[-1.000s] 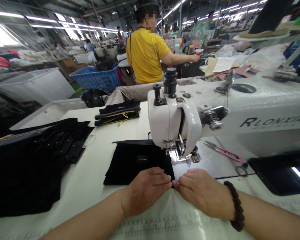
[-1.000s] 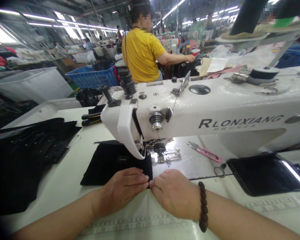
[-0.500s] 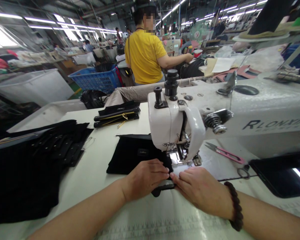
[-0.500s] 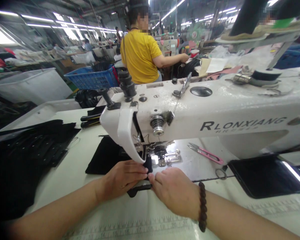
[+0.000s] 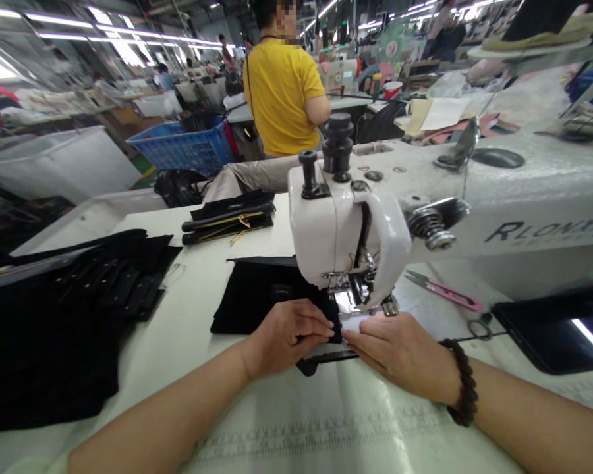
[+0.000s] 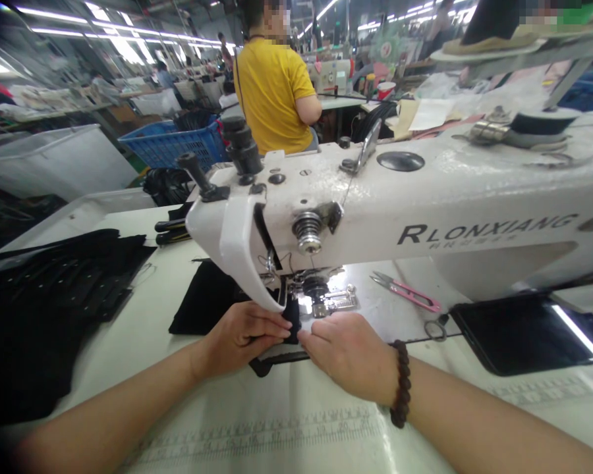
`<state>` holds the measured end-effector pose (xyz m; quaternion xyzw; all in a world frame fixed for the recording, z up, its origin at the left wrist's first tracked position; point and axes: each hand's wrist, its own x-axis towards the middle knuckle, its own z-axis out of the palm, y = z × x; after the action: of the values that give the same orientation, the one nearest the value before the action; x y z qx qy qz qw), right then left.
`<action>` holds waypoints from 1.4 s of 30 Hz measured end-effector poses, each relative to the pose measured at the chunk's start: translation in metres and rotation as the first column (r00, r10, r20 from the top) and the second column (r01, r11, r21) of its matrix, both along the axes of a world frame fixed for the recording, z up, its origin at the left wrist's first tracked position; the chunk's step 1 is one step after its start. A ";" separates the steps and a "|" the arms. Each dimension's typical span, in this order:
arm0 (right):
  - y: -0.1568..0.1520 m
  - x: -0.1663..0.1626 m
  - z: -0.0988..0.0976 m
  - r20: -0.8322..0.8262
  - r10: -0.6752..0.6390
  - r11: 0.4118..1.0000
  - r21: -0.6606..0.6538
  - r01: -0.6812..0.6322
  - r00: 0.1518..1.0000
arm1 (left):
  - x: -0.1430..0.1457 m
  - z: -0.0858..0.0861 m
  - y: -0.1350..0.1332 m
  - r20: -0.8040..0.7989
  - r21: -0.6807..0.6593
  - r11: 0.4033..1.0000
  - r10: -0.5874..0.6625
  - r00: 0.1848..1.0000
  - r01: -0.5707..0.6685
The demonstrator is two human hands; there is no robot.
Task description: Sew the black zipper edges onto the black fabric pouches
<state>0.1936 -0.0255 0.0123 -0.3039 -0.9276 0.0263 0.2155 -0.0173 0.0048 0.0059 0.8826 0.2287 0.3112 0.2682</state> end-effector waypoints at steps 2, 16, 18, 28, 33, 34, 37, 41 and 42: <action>0.000 -0.001 -0.002 0.008 0.006 1.000 0.009 -0.006 1.000 | 0.000 0.000 0.000 -0.013 0.002 1.000 -0.006 1.000 0.006; 0.001 -0.009 -0.003 0.008 0.050 0.996 0.076 -0.050 0.999 | 0.001 -0.002 -0.001 -0.026 0.037 0.999 -0.019 0.999 0.020; 0.001 -0.010 -0.003 -0.025 0.012 0.997 0.077 -0.010 1.000 | 0.001 0.000 0.000 -0.026 -0.049 0.999 0.019 0.999 -0.020; 0.004 -0.012 -0.011 -0.056 0.021 0.996 0.089 -0.016 0.998 | 0.000 0.001 0.001 0.016 -0.117 0.993 0.021 1.000 -0.019; 0.005 -0.011 -0.011 0.056 0.093 0.992 0.082 -0.098 0.994 | 0.000 -0.001 0.001 -0.016 -0.004 0.999 -0.034 0.999 0.034; 0.004 -0.011 -0.010 0.081 0.103 0.990 0.085 -0.109 0.991 | 0.000 -0.002 0.000 -0.025 0.033 0.999 -0.043 0.999 0.043; 0.000 -0.009 -0.006 0.141 0.116 0.986 0.107 -0.131 0.983 | 0.002 -0.004 -0.002 -0.037 0.181 0.982 -0.054 0.998 0.060; -0.006 -0.006 -0.004 0.194 0.134 0.983 0.100 -0.155 0.972 | 0.004 -0.006 -0.005 -0.061 0.338 0.940 -0.030 0.998 0.049; -0.006 -0.006 -0.005 0.198 0.128 0.985 0.091 -0.148 0.972 | 0.005 -0.005 -0.005 -0.070 0.354 0.934 -0.025 0.997 0.048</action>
<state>0.1880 -0.0320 0.0074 -0.2279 -0.9630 -0.0372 0.1389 -0.0127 -0.0004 0.0004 0.9301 0.1610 0.3137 0.1025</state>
